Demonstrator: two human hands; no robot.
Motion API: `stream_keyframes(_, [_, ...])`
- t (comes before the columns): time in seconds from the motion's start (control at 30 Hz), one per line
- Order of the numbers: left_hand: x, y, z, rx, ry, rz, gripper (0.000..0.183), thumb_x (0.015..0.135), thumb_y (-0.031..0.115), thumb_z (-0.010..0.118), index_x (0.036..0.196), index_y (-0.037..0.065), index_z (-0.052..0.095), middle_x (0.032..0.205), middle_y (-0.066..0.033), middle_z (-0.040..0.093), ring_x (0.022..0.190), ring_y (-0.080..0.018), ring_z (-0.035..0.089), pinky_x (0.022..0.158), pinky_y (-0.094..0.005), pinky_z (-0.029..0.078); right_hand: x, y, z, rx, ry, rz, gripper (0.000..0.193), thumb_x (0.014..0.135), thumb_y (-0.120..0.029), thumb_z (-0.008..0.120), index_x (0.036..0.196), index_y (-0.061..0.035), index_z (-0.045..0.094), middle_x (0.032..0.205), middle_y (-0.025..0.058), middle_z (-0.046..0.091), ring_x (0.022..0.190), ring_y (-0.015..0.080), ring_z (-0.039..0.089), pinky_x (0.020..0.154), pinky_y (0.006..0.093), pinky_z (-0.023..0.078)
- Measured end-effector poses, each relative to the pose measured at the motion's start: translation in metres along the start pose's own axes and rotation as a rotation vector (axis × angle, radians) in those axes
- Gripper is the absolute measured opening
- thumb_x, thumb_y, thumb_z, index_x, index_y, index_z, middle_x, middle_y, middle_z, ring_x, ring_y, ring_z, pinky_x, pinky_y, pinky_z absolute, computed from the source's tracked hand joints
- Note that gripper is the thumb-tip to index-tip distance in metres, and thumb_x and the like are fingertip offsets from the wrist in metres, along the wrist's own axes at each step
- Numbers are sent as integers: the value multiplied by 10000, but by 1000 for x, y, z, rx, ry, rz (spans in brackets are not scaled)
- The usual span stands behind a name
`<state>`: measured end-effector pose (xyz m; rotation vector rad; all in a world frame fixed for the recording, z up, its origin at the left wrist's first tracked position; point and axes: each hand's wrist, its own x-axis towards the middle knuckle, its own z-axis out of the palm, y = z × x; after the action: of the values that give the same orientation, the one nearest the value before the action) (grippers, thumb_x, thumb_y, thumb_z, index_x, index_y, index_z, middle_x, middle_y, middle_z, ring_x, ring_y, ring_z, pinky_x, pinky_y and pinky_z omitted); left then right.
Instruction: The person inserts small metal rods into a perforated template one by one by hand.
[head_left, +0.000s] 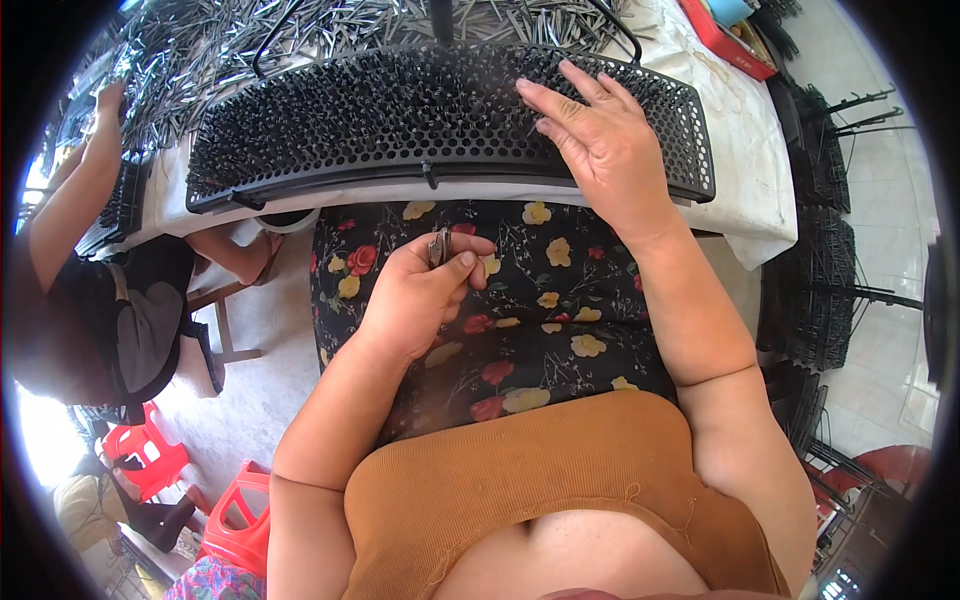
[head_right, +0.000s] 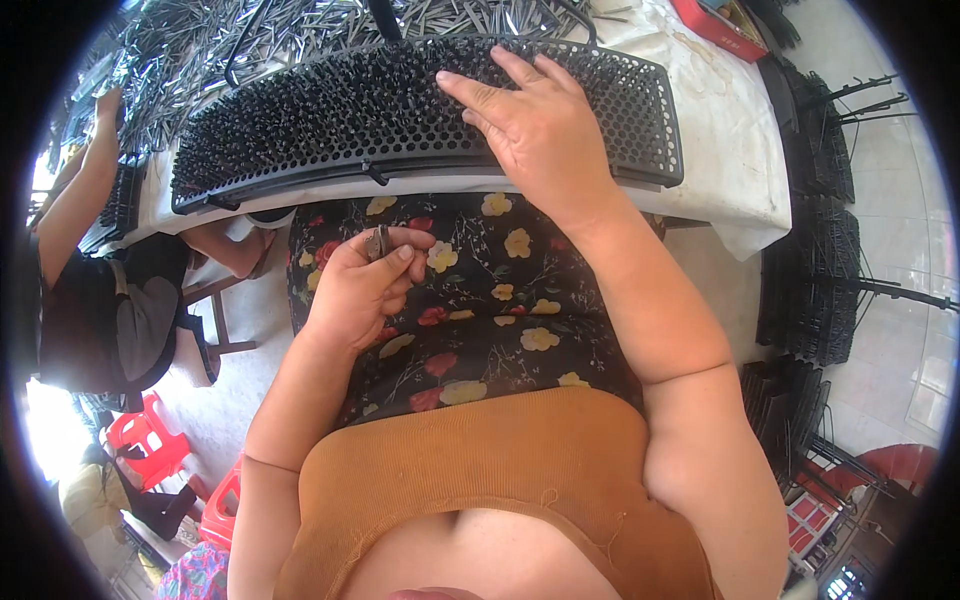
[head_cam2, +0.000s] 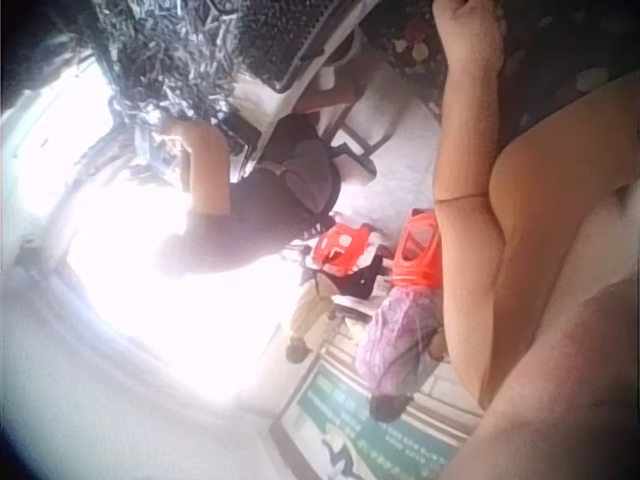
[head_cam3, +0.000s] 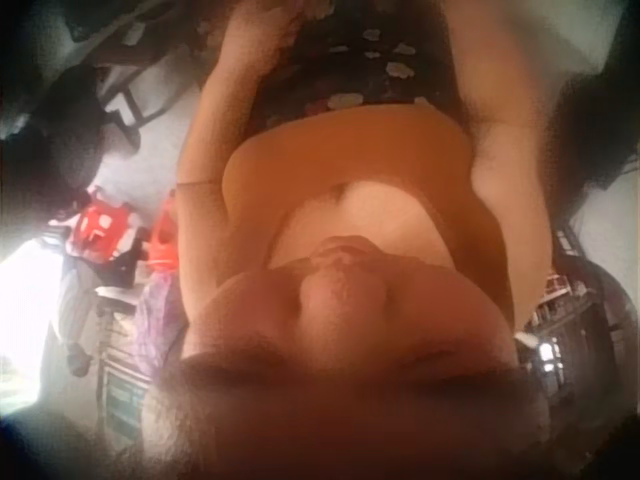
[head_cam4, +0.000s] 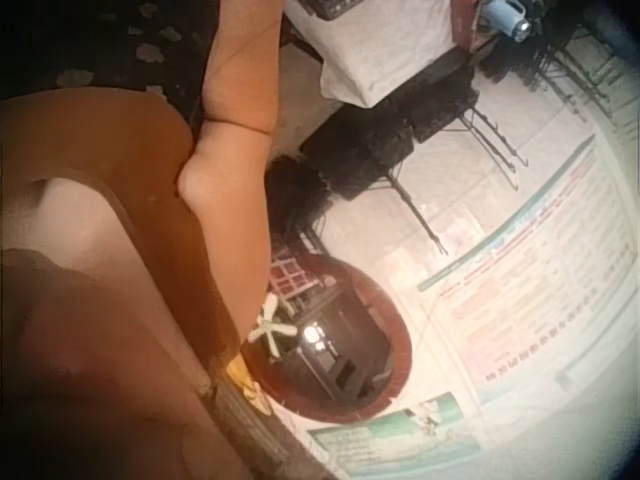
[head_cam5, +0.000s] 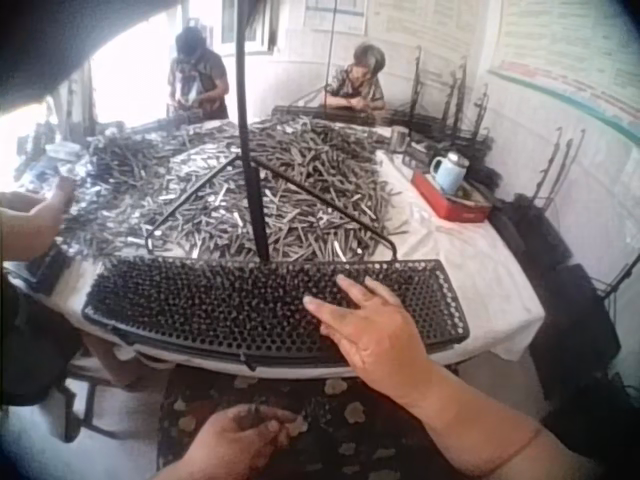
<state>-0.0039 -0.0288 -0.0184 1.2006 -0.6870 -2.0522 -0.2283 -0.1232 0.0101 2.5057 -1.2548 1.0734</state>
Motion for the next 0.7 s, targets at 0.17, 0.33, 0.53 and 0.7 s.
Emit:
stream_keyframes(0.17, [2, 0, 2, 38, -5, -8, 188, 977, 49, 515, 1119, -29, 611, 798, -22, 575, 528, -26, 352, 442, -169, 246, -2, 2, 1, -30, 9, -10, 383, 827, -133, 701, 1195, -236, 675, 954, 43, 738, 1123, 282, 629, 1003, 463, 429])
stream_keyframes(0.33, [2, -2, 1, 22, -23, -18, 182, 976, 49, 515, 1115, -2, 620, 792, -11, 596, 517, -14, 353, 433, -180, 252, 2, -6, 1, -14, -57, -8, 344, 863, -135, 677, 1203, -187, 675, 1070, 16, 724, 1189, 280, 598, 1052, 442, 396])
stream_keyframes(0.53, [2, 0, 1, 1, -36, -22, 188, 976, 46, 510, 1120, -7, 619, 795, -13, 597, 514, -13, 351, 434, -179, 248, -7, 5, -8, 23, 40, 14, 330, 809, -140, 736, 1134, -181, 699, 991, 51, 734, 1119, 306, 633, 1002, 459, 442])
stream_keyframes(0.7, [2, 1, 2, -50, -85, -30, 191, 978, 46, 507, 1125, -7, 617, 817, -20, 600, 524, -10, 350, 441, -174, 252, -16, 3, -11, 85, 34, 33, 202, 801, -129, 749, 1001, -108, 731, 1063, 64, 725, 1164, 298, 612, 980, 426, 460])
